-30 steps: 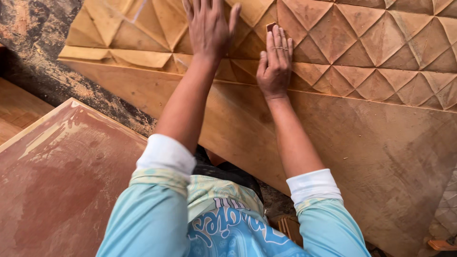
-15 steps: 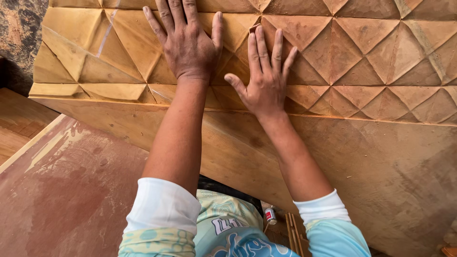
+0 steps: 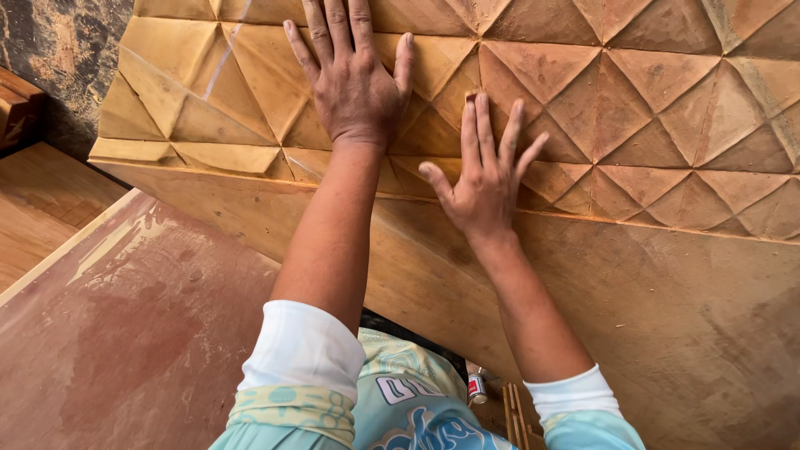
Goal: The person sands a large wooden board featuring a geometric, triangular relief pattern using a small sanding block. They systematically rub the surface and edges of the board, moving from one section to another to smooth the wood.
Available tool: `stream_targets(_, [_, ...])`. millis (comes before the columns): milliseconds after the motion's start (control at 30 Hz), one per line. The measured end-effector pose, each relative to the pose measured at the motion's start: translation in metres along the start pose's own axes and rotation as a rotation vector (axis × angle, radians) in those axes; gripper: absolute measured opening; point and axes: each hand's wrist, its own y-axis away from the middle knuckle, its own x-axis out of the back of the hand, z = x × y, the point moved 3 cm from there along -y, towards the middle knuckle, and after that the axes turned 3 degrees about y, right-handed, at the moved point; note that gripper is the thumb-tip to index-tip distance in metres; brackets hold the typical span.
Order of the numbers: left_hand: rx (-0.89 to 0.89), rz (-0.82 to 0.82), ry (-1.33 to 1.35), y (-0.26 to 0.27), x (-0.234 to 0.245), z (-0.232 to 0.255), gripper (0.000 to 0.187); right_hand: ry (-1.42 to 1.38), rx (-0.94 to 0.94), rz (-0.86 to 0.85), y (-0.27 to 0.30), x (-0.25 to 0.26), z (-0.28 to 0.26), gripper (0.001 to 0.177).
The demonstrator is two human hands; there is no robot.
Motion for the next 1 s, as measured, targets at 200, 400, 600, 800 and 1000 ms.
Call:
stream_targets(200, [-0.001,-0.004,-0.001,0.002,0.004,0.001,0.076,0.099,0.032,0.038,-0.015,0.004,-0.005,0.109])
stream_targets(400, [0.013,-0.048,-0.010,0.000,0.003,0.001,0.077,0.025,0.007,0.000,0.000,-0.007,0.001,0.108])
stream_targets(600, [0.006,-0.021,0.003,-0.001,0.005,-0.001,0.077,0.085,0.002,-0.014,-0.008,-0.015,0.002,0.109])
stream_targets(800, [-0.027,0.026,0.022,0.000,-0.002,-0.001,0.076,0.073,0.004,-0.011,0.008,-0.006,-0.002,0.109])
stream_targets(1000, [-0.056,0.061,0.024,0.001,-0.003,-0.003,0.074,0.118,-0.007,-0.036,-0.003,-0.009,-0.001,0.111])
